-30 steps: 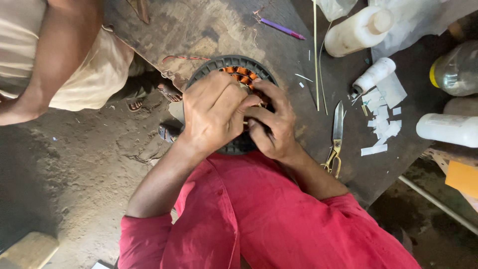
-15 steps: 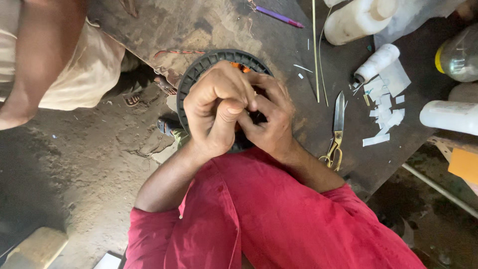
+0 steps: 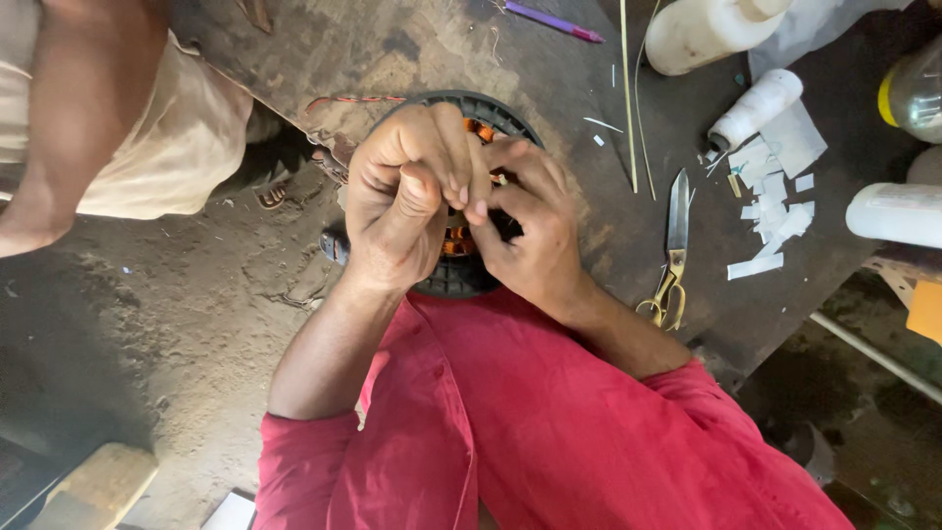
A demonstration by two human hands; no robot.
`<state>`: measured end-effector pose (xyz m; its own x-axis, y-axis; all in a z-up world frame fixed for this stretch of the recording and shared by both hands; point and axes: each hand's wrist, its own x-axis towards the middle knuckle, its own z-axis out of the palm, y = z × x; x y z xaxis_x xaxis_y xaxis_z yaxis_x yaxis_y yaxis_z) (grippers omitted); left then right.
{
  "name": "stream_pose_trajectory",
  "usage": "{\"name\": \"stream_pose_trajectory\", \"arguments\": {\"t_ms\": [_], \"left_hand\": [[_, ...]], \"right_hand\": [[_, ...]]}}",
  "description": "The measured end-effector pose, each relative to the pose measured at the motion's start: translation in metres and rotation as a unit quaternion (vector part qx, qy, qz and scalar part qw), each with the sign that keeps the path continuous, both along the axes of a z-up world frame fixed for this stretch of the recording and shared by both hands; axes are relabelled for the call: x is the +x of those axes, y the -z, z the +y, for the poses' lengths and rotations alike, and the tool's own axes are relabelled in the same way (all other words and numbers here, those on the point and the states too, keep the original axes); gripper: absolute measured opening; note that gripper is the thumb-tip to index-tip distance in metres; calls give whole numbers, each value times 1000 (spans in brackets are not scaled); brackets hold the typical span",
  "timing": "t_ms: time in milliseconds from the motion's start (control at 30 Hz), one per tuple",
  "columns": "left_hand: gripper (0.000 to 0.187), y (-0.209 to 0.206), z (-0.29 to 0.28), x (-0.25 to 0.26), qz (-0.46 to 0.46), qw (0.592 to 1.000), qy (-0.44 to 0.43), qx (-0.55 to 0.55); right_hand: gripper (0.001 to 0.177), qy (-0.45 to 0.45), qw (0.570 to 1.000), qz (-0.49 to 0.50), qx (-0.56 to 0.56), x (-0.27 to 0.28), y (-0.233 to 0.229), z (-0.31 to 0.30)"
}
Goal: The person repairs an electric motor stator by hand, using shears to trim copper wires and a wooden stick to adjust the windings. They then use a spool of white thread to tie off the wire ends.
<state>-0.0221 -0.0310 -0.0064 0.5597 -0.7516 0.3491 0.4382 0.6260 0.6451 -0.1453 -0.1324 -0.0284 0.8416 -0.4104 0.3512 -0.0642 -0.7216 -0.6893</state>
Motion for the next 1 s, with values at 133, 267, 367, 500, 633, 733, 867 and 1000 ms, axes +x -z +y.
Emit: {"name": "stream_pose_trajectory", "arguments": {"t_ms": [133, 267, 367, 500, 633, 733, 867, 1000], "left_hand": [[35, 0, 1, 2, -63, 996, -26, 56], [22, -2, 7, 21, -368, 851, -332, 172], [21, -3, 24, 19, -471, 712, -501, 140], [17, 9, 32, -6, -561, 695, -417, 168], [17, 13, 27, -14, -436, 789, -336, 273], [15, 6, 27, -17, -362, 820, -303, 323], [15, 1, 25, -21, -373, 806, -314, 335], [11, 6, 22, -29, -387, 783, -339, 351]], "right_hand": [[18, -9, 1000, -18, 1, 1, 11, -2], [22, -91, 993, -44, 52, -8, 18, -25], [25, -121, 979, -75, 144, -11, 25, -39], [30, -79, 980, -57, 176, -15, 34, -36], [29, -67, 987, -47, 136, -16, 36, -35], [28, -88, 982, -57, 155, -18, 36, -37], [25, -106, 974, -50, 192, -21, 41, -39], [23, -132, 976, -45, 168, -22, 45, -45]]}}
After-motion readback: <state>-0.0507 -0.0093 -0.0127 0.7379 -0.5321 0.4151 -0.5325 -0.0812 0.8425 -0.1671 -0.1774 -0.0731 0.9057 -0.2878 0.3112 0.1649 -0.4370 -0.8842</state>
